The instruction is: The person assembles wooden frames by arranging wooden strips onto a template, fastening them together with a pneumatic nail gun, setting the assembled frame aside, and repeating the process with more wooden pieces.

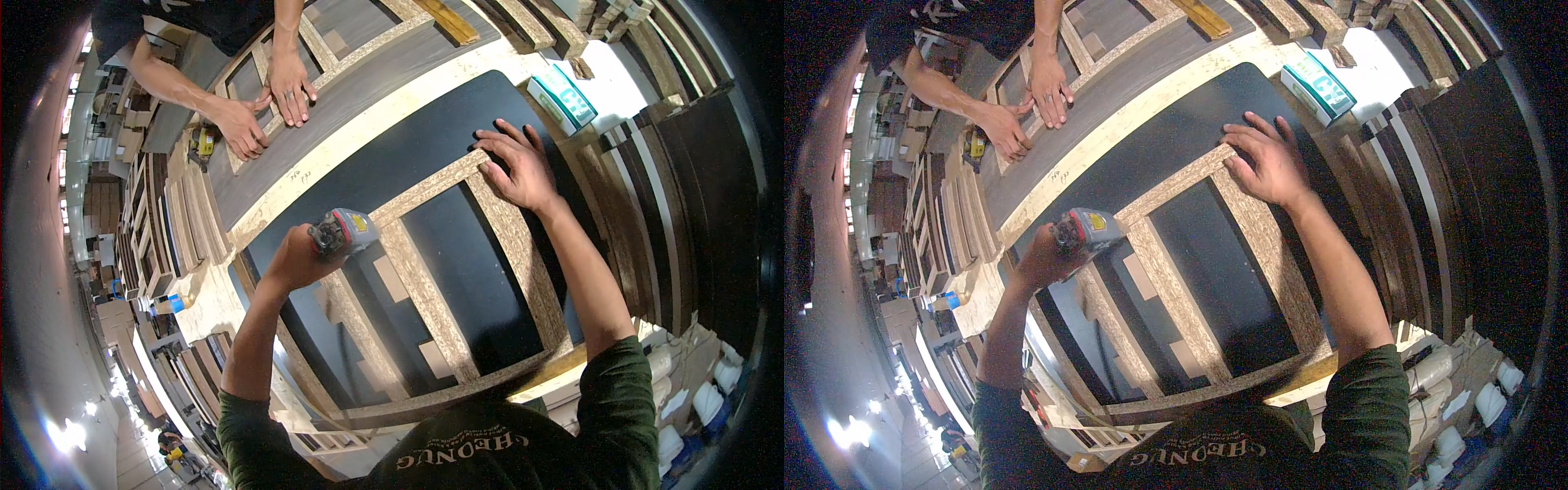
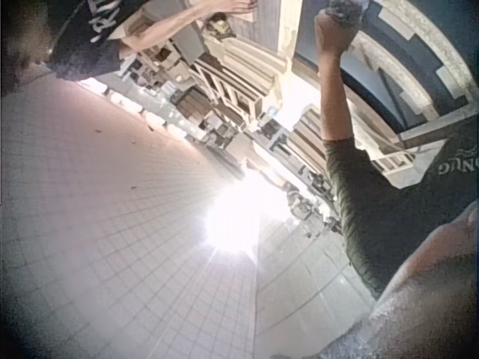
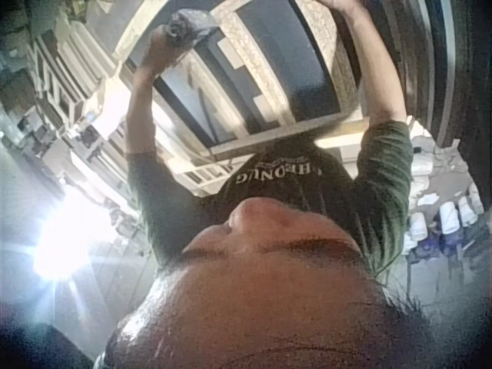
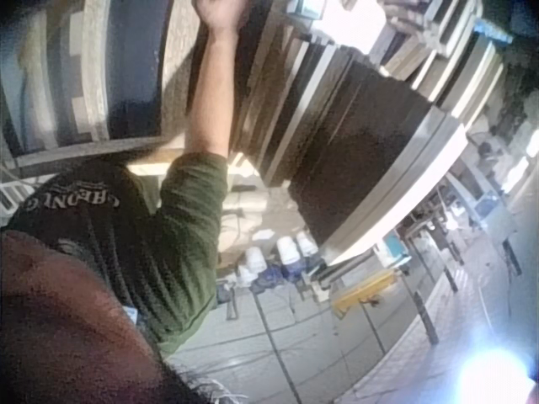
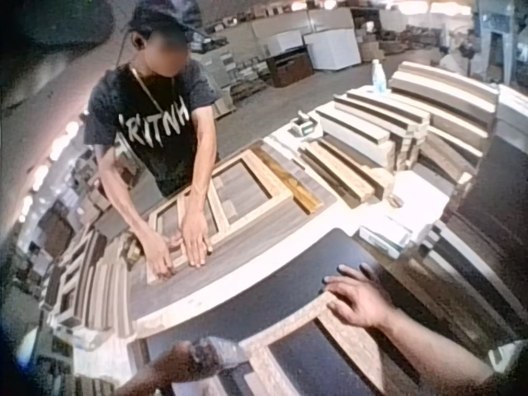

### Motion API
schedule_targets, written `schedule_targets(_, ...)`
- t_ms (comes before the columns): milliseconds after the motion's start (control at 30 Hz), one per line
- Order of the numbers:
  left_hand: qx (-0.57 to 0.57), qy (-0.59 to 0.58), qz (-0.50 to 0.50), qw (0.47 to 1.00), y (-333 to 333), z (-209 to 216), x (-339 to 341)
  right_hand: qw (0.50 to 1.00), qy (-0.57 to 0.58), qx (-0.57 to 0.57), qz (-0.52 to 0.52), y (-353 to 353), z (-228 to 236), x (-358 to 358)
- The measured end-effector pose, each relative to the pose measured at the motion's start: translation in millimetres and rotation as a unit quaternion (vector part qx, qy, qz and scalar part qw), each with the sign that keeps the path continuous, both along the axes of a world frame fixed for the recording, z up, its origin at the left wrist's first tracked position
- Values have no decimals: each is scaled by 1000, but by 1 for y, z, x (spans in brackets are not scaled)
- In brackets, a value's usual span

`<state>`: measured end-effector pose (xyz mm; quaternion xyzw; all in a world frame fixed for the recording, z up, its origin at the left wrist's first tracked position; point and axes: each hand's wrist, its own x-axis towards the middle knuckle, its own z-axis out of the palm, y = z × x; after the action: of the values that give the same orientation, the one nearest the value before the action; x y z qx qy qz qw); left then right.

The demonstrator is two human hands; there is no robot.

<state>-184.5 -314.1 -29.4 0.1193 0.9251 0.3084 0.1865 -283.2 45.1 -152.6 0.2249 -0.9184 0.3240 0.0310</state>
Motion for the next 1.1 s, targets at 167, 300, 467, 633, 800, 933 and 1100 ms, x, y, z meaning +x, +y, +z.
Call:
schedule_targets(167,-24,2,-15,1000,0,1,-2,1000,-5,8,0,-1,1,1)
schedule_targets(300,-58,-54,-14,997,-9,-2,0,1000,-10,9,-2,-2,3,0)
schedule_targets(467,-20,-4,2,1000,0,0,0,1000,-14,22,2,0,2,2)
schedule_targets(633,11,-3,28,1000,12,5,-2,1000,-6,16,2,-1,3,1)
schedule_targets(800,-33,-3,-4,999,13,3,-7,1000,-6,10,2,1,2,0)
schedule_targets(933,-31,-3,-12,999,23,3,-12,1000,-15,11,-3,6,-2,0)
schedule_targets(1100,-67,52,-54,995,18,13,-12,1000,-7,-9,7,-3,7,-1)
